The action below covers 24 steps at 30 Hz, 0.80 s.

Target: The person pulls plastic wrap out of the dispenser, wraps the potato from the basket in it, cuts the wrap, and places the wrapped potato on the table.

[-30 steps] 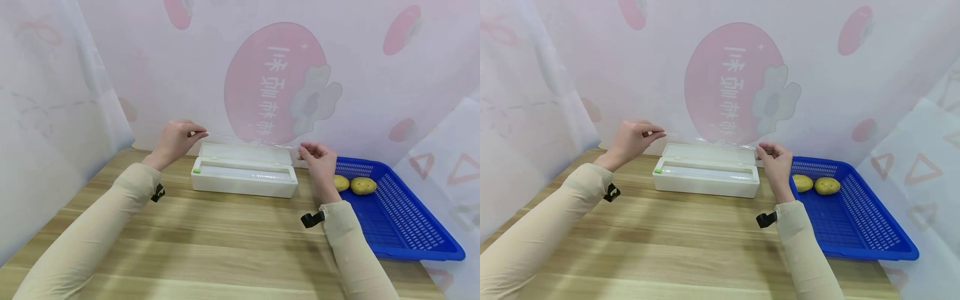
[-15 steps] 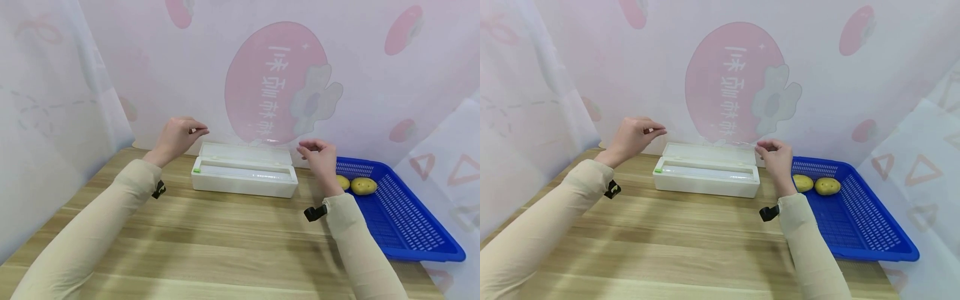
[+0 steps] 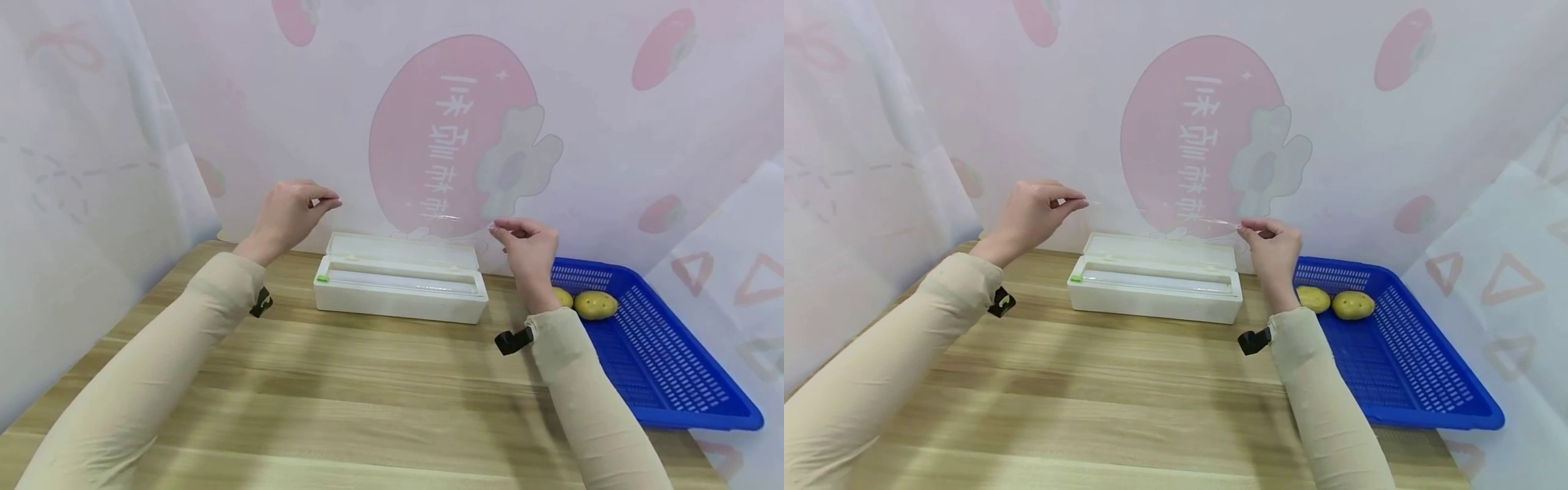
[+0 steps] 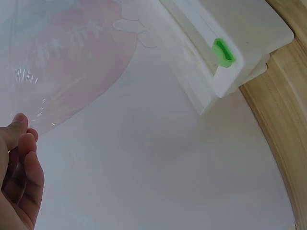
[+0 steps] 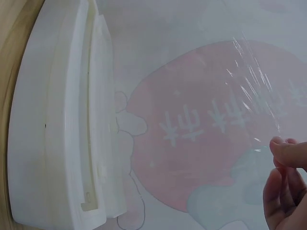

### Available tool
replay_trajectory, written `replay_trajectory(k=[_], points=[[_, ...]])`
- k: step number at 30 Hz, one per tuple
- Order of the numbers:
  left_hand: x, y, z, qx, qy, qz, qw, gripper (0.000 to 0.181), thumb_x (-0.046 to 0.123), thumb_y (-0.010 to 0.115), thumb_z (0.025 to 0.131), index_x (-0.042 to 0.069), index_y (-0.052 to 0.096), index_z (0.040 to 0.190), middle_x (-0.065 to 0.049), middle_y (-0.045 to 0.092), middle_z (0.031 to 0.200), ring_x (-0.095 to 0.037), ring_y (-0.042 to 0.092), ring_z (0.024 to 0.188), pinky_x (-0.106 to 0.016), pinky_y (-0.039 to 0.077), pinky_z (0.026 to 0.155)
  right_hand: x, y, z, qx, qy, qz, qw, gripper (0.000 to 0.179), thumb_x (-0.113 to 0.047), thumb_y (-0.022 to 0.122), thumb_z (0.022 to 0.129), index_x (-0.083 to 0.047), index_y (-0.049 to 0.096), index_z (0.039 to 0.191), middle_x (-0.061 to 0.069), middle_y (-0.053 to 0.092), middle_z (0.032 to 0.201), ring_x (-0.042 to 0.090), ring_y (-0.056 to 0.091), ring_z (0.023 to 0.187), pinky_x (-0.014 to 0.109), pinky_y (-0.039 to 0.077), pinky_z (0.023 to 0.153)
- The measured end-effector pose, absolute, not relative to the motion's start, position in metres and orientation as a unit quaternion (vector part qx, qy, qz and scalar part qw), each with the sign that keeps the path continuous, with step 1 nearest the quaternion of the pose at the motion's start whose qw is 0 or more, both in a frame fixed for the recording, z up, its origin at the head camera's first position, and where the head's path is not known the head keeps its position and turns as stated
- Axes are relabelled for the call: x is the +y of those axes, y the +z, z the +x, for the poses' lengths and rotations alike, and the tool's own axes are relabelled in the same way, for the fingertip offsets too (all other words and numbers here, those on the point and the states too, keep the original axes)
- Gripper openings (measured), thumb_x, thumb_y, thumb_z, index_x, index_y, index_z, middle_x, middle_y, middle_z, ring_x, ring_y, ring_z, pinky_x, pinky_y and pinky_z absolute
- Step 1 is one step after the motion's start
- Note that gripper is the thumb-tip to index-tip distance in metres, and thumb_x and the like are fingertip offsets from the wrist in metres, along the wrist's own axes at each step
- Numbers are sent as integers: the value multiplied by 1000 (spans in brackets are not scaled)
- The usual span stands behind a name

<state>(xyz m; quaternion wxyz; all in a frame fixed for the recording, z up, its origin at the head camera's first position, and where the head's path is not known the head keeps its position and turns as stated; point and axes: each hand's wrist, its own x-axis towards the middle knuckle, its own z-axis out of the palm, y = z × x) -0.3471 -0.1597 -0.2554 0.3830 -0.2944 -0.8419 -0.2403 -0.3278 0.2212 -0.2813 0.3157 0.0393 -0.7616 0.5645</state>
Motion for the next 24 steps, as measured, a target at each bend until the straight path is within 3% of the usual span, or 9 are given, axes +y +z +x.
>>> replay_trajectory(k=[7,13,19,24], points=[[-161,-260,-341,-823,-236,-319,406,9,11,77,87,5,78,92,-6,73,86,-17,60,62,-33,48,60,220,-284,-317,-751,562,56,341,13,-11,80,84,-4,78,95,5,73,85,16,57,63,20,46,53],[-171,-282,-323,-792,-248,-386,402,7,2,78,84,4,76,90,-3,70,81,-11,56,60,-28,47,56,218,-300,-285,-761,591,59,261,16,-10,77,87,1,74,98,7,68,82,16,57,63,21,49,53],[-178,-309,-287,-817,-238,-438,288,4,7,77,86,9,75,89,8,66,80,-3,55,63,-24,47,53,224,-323,-251,-793,585,69,155,18,-10,74,89,5,72,100,14,68,90,22,61,66,26,53,60],[-170,-331,-265,-845,-218,-458,168,4,17,74,90,15,75,88,14,64,81,1,52,61,-21,46,53,235,-341,-234,-828,544,78,109,17,-7,73,89,6,72,99,14,69,84,24,64,67,27,53,61]])
